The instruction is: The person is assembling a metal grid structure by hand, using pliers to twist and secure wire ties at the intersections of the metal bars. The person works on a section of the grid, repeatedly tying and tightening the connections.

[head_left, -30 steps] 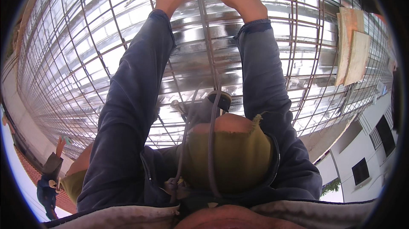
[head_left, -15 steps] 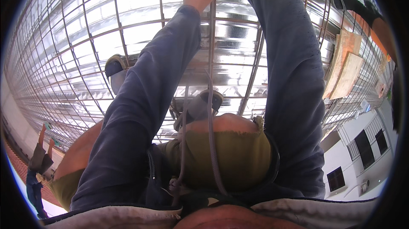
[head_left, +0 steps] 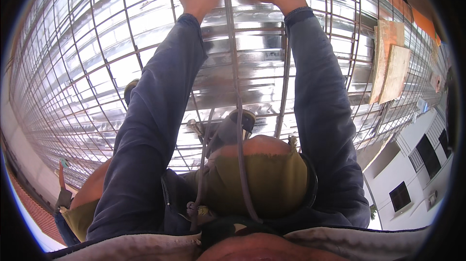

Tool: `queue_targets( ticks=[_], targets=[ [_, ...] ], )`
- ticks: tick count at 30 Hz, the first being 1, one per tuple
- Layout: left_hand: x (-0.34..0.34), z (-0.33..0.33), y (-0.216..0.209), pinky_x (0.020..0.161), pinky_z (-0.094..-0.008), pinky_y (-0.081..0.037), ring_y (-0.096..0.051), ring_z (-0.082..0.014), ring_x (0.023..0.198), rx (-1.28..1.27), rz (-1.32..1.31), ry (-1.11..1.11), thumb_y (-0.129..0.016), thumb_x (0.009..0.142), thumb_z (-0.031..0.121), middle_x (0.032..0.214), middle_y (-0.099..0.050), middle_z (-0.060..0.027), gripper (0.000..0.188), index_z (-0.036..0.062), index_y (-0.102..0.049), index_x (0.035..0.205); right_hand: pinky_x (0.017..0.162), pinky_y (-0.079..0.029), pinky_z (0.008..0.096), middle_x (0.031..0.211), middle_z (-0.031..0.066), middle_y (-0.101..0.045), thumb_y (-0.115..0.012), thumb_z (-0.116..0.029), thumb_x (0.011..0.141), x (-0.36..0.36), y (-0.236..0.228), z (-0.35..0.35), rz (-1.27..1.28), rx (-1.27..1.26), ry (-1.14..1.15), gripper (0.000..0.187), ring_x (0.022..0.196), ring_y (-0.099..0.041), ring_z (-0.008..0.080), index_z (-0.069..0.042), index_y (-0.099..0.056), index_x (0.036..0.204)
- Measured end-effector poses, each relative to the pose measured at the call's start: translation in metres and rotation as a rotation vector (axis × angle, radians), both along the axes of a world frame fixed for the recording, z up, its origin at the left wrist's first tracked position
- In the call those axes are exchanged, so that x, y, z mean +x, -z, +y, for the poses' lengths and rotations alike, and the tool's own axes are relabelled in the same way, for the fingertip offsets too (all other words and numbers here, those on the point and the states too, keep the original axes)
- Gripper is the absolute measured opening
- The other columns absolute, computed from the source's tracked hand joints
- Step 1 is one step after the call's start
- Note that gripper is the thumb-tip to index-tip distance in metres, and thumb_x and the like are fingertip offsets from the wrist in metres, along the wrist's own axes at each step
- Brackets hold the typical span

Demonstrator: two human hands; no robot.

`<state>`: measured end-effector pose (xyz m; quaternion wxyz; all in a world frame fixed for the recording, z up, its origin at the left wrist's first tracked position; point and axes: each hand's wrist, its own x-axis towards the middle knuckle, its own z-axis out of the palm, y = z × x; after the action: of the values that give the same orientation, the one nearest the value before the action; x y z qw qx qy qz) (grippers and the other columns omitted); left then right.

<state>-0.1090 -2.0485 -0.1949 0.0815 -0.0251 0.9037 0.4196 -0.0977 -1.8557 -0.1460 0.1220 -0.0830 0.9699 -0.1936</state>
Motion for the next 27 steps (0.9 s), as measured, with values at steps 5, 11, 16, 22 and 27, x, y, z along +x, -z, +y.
queue_targets(
  ticks=[5, 11, 16, 22, 27],
  targets=[
    [-0.048, -0.007, -0.033, 0.081, -0.0471, -0.056, -0.076, -0.0337, 0.088, -0.019, -0.251, 0.321, -0.081, 0.084, 0.025, 0.083, -0.076, -0.0207, 0.03, -0.0002, -0.078, 0.1, 0.082, -0.058, 0.0522, 0.093, 0.0259, -0.075, -0.056, -0.018, 0.102, 0.081, 0.017, -0.05, 0.047, -0.358, 0.383, 0.03, 0.091, -0.073, 0.0459, 0.002, -0.066, 0.12],
    [-0.054, -0.002, -0.044, 0.085, -0.0435, -0.058, -0.075, -0.033, 0.094, -0.421, -0.047, 0.604, -0.083, 0.078, 0.029, 0.1, -0.078, -0.0186, 0.036, 0.0044, -0.079, 0.104, 0.094, -0.054, 0.0457, 0.117, 0.0286, -0.072, -0.057, -0.022, 0.103, 0.099, 0.02, -0.143, -0.293, -1.242, 0.773, 0.041, 0.109, -0.071, 0.0415, 0.006, -0.063, 0.133],
    [-0.082, -0.011, -0.025, 0.09, -0.0434, -0.057, -0.073, -0.0352, 0.101, -0.297, 0.001, 0.875, -0.076, 0.083, 0.019, 0.104, -0.076, -0.019, 0.034, 0.0037, -0.074, 0.114, 0.091, -0.055, 0.0432, 0.107, 0.0198, -0.074, -0.059, -0.023, 0.103, 0.127, -0.003, -0.141, -0.183, -1.075, 0.311, 0.037, 0.101, -0.072, 0.0344, 0.002, -0.068, 0.13],
    [-0.098, -0.01, -0.048, 0.092, -0.0446, -0.056, -0.072, -0.035, 0.101, -0.428, 0.066, 1.184, -0.069, 0.089, 0.013, 0.103, -0.077, -0.0163, 0.024, 0.0098, -0.077, 0.111, 0.079, -0.058, 0.0488, 0.09, 0.0166, -0.074, -0.068, -0.033, 0.097, 0.269, -0.005, -0.133, -0.436, -0.698, -0.173, 0.028, 0.087, -0.073, 0.0404, -0.005, -0.069, 0.096],
    [-0.123, 0.009, -0.066, 0.09, -0.0453, -0.056, -0.072, -0.0343, 0.1, -0.525, 0.151, 1.451, -0.065, 0.087, 0.007, 0.104, -0.077, -0.0129, 0.026, 0.0136, -0.079, 0.108, 0.065, -0.058, 0.0451, 0.077, 0.014, -0.072, -0.076, -0.028, 0.086, 0.346, 0.021, -0.166, -0.429, -0.524, -0.409, 0.024, 0.077, -0.074, 0.0334, -0.004, -0.074, 0.083]
  ],
)
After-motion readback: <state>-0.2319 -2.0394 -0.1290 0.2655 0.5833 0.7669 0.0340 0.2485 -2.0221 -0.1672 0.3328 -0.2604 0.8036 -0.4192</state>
